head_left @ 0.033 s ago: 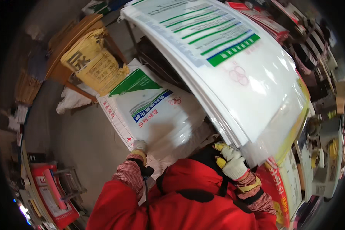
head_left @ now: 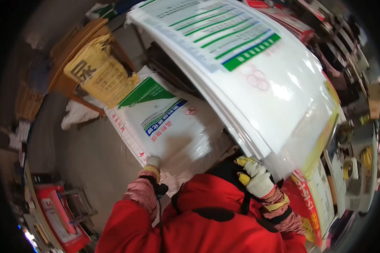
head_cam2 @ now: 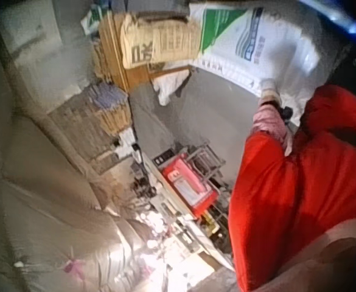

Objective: The recorder is processing, folding, and organizing large printed plastic bags at a workstation in a workshop environment.

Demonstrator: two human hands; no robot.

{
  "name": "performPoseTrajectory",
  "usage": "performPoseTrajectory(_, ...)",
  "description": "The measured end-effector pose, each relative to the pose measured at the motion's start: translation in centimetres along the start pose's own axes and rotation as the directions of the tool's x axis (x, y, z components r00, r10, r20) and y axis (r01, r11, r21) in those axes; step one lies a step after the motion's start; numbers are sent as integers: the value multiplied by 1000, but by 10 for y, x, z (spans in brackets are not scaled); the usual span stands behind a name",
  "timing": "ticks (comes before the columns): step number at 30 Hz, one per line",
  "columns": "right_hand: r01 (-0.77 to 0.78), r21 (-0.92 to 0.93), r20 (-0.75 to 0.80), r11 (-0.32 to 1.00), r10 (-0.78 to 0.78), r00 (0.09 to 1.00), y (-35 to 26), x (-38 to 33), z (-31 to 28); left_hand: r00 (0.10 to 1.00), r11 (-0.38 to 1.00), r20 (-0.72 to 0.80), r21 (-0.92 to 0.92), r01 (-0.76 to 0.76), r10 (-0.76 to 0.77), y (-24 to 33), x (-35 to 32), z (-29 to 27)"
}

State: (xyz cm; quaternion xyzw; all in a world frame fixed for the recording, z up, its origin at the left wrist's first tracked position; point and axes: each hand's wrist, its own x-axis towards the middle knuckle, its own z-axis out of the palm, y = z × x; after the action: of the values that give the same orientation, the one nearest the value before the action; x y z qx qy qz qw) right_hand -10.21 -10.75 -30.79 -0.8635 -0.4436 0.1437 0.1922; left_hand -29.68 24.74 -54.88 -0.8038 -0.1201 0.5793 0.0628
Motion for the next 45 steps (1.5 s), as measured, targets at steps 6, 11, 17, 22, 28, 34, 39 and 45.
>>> performPoseTrajectory(6, -54, 547, 120, 835, -14, 993, 8, -33, -53, 481, 577, -634, -766, -283, -605, 26, -79, -78)
performPoseTrajectory(11, -159, 708, 173, 688, 49, 984, 26, -61, -85, -312, 735, -926, 59, -675, -212, 89, -235, -232)
performPoseTrajectory(17, -33, 967, -123, 253, 576, 808, 54, -78, -88, -361, 570, -833, 551, -610, 419, 205, -290, -337)
performPoseTrajectory(22, 255, 967, -188, -2, 671, 717, 70, -86, -96, 21, 613, -891, 295, -733, 453, 221, -278, -374)
performPoseTrajectory(28, 233, 966, -76, -110, 743, 665, 96, -66, -126, -193, 529, -833, 489, -693, 518, 209, -299, -368)
performPoseTrajectory(34, 59, 987, 59, -147, 688, 723, 131, -12, -133, -263, 395, -550, 792, -466, 792, 193, -312, -365)
performPoseTrajectory(39, -82, 969, -105, 235, 686, 720, 119, 8, -137, 74, 370, -759, 228, -901, 647, 202, -320, -381)
performPoseTrajectory(45, -312, 620, -430, 720, 644, 632, 89, 7, -163, 261, 31, -872, -273, -961, 414, 201, -320, -413)
